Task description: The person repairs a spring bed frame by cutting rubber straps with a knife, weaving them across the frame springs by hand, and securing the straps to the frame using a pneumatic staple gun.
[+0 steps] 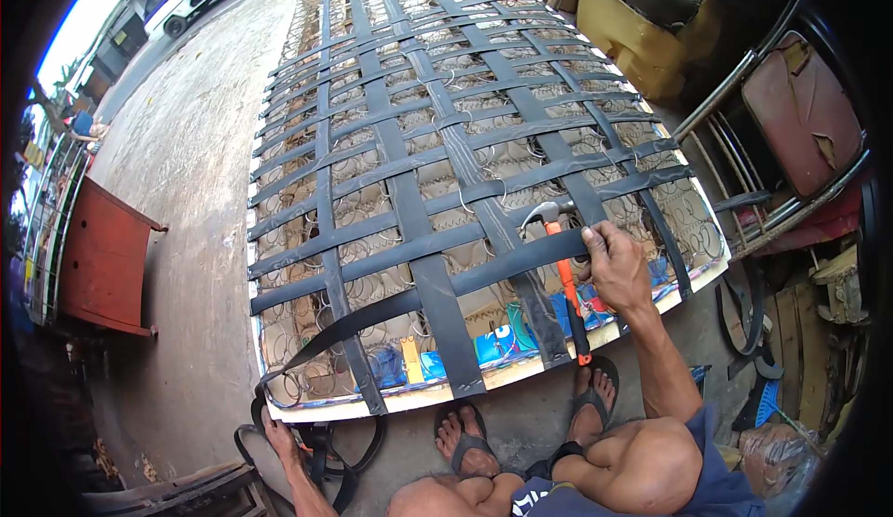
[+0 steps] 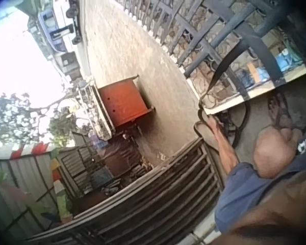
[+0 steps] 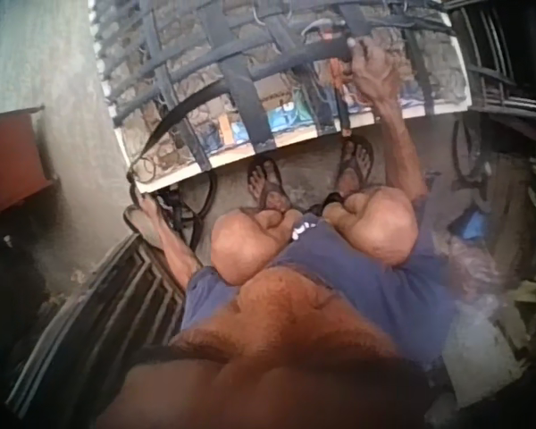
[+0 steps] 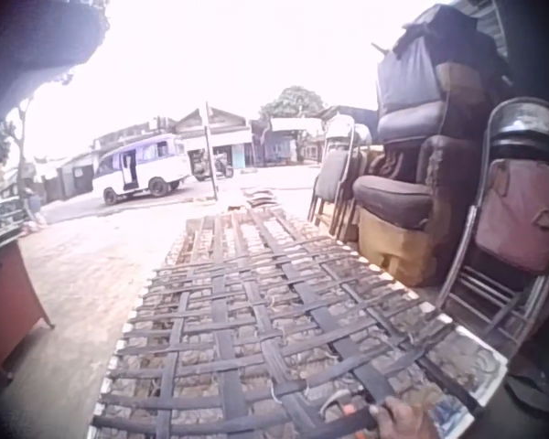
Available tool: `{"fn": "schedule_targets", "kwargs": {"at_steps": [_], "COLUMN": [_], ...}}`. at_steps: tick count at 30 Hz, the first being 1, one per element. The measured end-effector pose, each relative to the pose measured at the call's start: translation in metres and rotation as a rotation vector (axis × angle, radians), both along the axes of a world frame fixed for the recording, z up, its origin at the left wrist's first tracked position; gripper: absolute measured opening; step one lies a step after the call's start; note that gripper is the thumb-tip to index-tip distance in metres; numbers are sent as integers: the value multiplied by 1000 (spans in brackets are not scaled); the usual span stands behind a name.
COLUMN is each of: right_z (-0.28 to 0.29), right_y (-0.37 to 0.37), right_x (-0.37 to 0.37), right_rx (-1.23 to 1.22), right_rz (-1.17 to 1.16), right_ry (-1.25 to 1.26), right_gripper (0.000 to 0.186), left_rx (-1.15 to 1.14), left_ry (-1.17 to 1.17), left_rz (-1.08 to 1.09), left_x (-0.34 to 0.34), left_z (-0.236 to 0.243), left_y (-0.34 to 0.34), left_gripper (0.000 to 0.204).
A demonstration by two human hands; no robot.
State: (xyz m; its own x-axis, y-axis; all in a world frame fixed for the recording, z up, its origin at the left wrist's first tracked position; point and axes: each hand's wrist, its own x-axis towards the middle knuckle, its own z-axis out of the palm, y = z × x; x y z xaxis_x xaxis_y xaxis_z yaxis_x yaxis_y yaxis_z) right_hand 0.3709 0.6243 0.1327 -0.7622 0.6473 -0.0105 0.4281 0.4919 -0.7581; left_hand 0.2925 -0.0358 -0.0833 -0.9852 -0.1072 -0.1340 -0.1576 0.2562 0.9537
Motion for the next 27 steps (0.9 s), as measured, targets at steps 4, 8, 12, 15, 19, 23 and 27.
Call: {"fn": "schedule_targets", "kwargs": {"at_steps": [4, 8, 12, 15, 19, 23, 27], "right_z": [-3, -18, -39, -34, -26, -9, -15], "right_y": [2, 11, 118, 214, 255, 230, 253], "right_x": [10, 10, 52, 109, 131, 133, 127], "right_rx": [0, -2, 138, 352, 454, 459, 392], "right_rz": [-29, -92, -389, -615, -464, -541, -568], "right_ry": [4, 32, 37, 45, 74, -143, -132], "right_gripper": [31, 34, 45, 36, 38, 52, 49], "left_rx": [-120, -724, -966, -959, -947, -1119, -1064], "left_ry": [30, 458, 530, 446, 591, 446, 83], "left_rz": [189, 273, -270, -771, -585, -401, 17], "left_x": [-9, -92, -162, -177, -121, -29, -7], "left_z": [18, 144, 248, 246, 210, 193, 192], "left_y": [-4, 7, 109, 189, 189, 146, 139], "left_gripper": [35, 57, 36, 29, 62, 92, 106]}}
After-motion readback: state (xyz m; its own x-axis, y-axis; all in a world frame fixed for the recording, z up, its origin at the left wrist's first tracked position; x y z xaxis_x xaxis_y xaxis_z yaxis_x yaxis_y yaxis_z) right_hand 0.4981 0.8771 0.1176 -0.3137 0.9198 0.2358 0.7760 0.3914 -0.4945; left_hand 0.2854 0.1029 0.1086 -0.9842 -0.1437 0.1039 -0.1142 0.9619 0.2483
